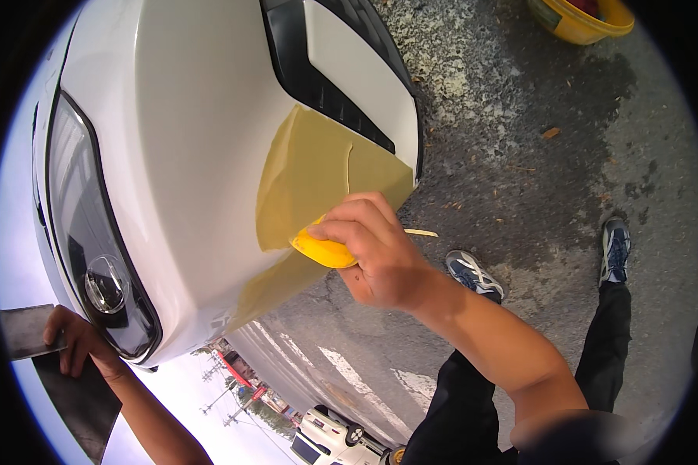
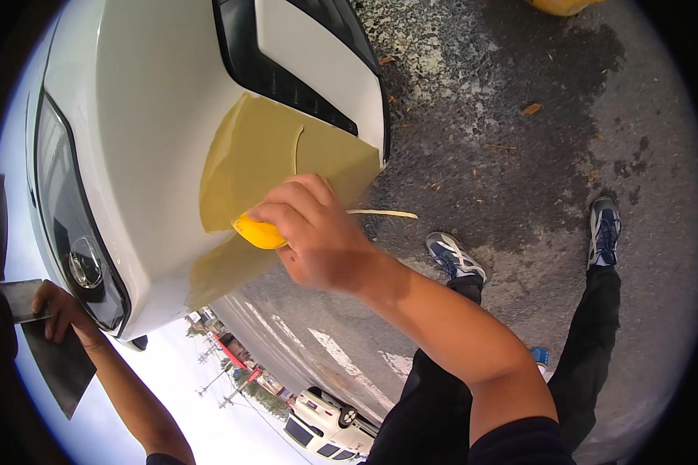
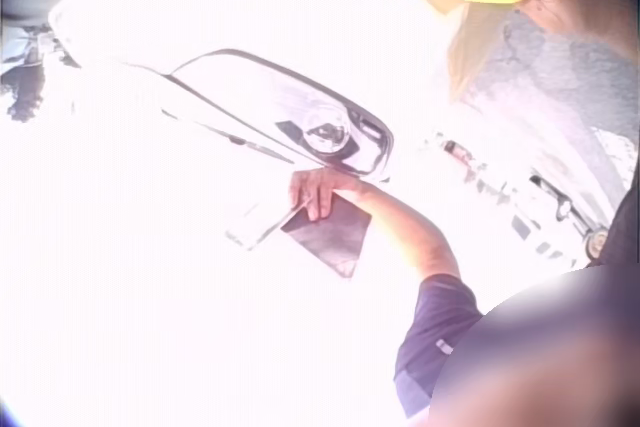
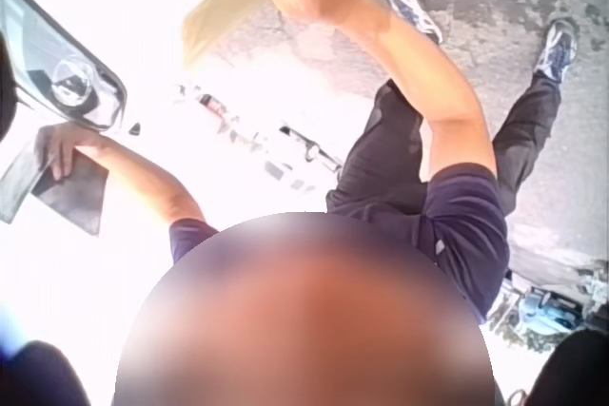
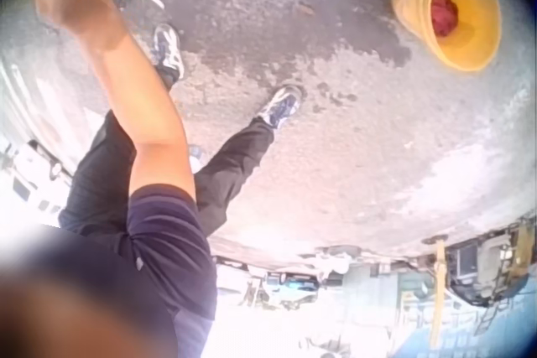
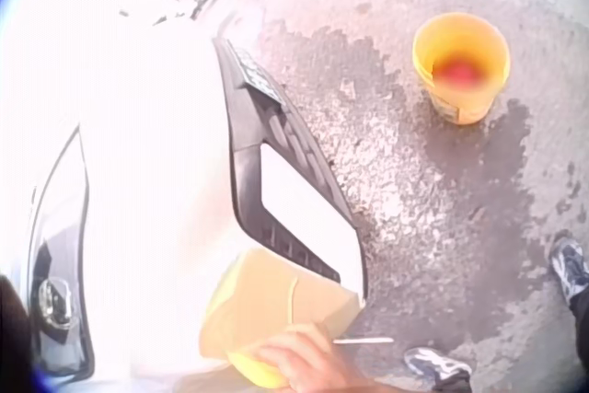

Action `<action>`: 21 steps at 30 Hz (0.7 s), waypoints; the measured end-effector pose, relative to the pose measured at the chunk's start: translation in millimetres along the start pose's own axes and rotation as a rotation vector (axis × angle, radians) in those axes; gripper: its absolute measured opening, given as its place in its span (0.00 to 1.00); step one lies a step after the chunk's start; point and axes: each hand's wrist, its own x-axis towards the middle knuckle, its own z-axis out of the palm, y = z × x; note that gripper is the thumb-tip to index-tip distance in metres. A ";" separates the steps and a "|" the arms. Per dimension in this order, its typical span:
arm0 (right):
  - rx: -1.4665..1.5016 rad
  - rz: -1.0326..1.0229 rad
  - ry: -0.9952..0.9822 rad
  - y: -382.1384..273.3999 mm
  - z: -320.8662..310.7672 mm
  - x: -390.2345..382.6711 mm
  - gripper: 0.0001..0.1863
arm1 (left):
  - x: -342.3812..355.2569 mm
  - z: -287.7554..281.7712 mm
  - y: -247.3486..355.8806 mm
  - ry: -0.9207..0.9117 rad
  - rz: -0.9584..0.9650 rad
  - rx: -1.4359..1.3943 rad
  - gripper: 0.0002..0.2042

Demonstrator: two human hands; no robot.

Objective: The person applies beige body filler to the front bumper of a white car using a yellow plastic spreader and a metal mixing palette. They spread the filler over the bumper surface, then scrape excess filler back onto the palette and mix it with a hardener from a small can.

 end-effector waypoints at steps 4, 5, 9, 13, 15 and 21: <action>-0.015 -0.044 0.014 5.9 3.5 -11.4 0.28 | 0.5 0.9 -1.2 0.002 0.009 0.001 0.13; -0.033 -0.061 0.021 7.3 4.3 -13.6 0.28 | 1.0 1.3 -1.2 0.002 0.007 0.000 0.13; -0.085 -0.104 0.038 11.6 7.3 -20.6 0.29 | 1.8 1.5 -1.6 0.006 -0.005 -0.025 0.13; -0.102 -0.132 0.045 11.3 4.6 -23.2 0.28 | 2.2 2.1 -3.0 0.009 -0.010 -0.036 0.13; -0.094 -0.102 -0.011 10.0 -2.8 -23.5 0.27 | 1.7 2.4 -3.7 0.011 -0.006 -0.028 0.12; 0.092 0.401 0.076 27.9 -44.5 -11.2 0.13 | -0.1 1.7 -1.3 0.012 -0.020 0.002 0.09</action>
